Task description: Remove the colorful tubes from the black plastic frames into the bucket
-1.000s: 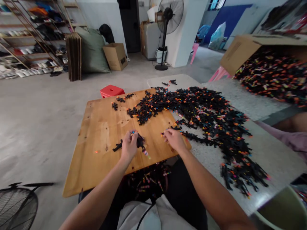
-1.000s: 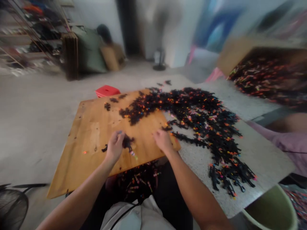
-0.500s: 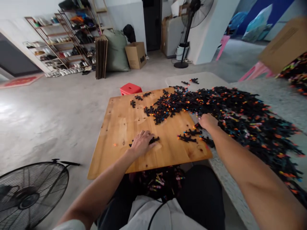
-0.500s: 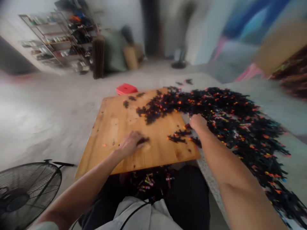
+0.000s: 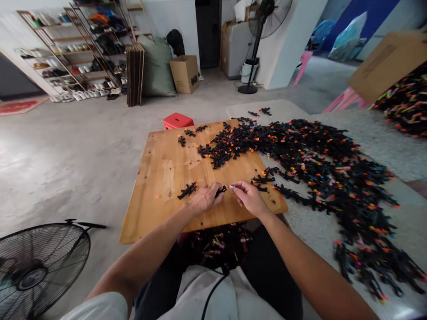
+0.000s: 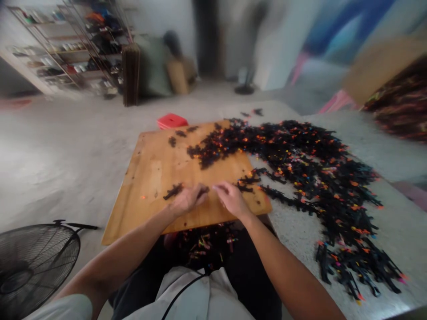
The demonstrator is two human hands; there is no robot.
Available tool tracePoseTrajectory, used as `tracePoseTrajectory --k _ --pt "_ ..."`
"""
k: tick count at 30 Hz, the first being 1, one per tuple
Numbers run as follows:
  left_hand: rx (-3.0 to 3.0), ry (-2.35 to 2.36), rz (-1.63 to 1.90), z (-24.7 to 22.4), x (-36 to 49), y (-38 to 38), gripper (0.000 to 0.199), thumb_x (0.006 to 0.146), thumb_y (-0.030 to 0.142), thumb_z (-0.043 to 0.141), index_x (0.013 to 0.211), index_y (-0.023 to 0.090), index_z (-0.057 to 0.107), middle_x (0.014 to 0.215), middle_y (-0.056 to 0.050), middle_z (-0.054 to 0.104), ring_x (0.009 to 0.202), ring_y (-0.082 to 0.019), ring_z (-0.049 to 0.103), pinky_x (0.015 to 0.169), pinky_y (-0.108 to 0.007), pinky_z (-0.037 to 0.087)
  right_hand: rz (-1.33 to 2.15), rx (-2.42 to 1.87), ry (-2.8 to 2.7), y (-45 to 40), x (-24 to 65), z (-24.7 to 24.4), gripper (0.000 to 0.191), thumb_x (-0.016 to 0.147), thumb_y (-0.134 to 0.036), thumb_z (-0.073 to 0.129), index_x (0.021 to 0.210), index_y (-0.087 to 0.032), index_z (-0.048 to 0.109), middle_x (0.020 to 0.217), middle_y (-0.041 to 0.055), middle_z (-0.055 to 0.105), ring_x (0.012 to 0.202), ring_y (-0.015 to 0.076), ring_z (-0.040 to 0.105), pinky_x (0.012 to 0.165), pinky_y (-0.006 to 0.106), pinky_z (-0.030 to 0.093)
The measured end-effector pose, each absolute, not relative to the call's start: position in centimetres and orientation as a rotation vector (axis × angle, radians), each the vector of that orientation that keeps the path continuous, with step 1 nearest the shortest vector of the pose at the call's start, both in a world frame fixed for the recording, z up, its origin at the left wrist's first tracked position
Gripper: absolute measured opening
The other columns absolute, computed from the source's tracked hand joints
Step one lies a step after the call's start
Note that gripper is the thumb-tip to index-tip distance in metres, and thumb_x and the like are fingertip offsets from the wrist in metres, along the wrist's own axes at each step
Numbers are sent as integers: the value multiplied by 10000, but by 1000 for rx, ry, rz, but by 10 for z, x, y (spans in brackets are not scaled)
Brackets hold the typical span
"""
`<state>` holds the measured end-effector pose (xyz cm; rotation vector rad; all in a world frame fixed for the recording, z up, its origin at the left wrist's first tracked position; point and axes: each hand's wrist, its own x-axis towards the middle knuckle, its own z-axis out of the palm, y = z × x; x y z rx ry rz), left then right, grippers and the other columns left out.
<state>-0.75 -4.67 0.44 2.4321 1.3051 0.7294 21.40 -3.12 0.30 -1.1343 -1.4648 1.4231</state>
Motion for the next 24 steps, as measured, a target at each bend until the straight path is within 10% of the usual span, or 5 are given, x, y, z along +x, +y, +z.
tracePoseTrajectory --k 24 --pt "2419 966 612 39 0 -55 280 1032 352 500 1092 187 718 952 -90 723 833 -173 691 761 -258 517 1273 -1207 -1619 -56 231 37 270 852 -441 739 992 -224 817 596 -1 661 502 157 569 509 278 470"
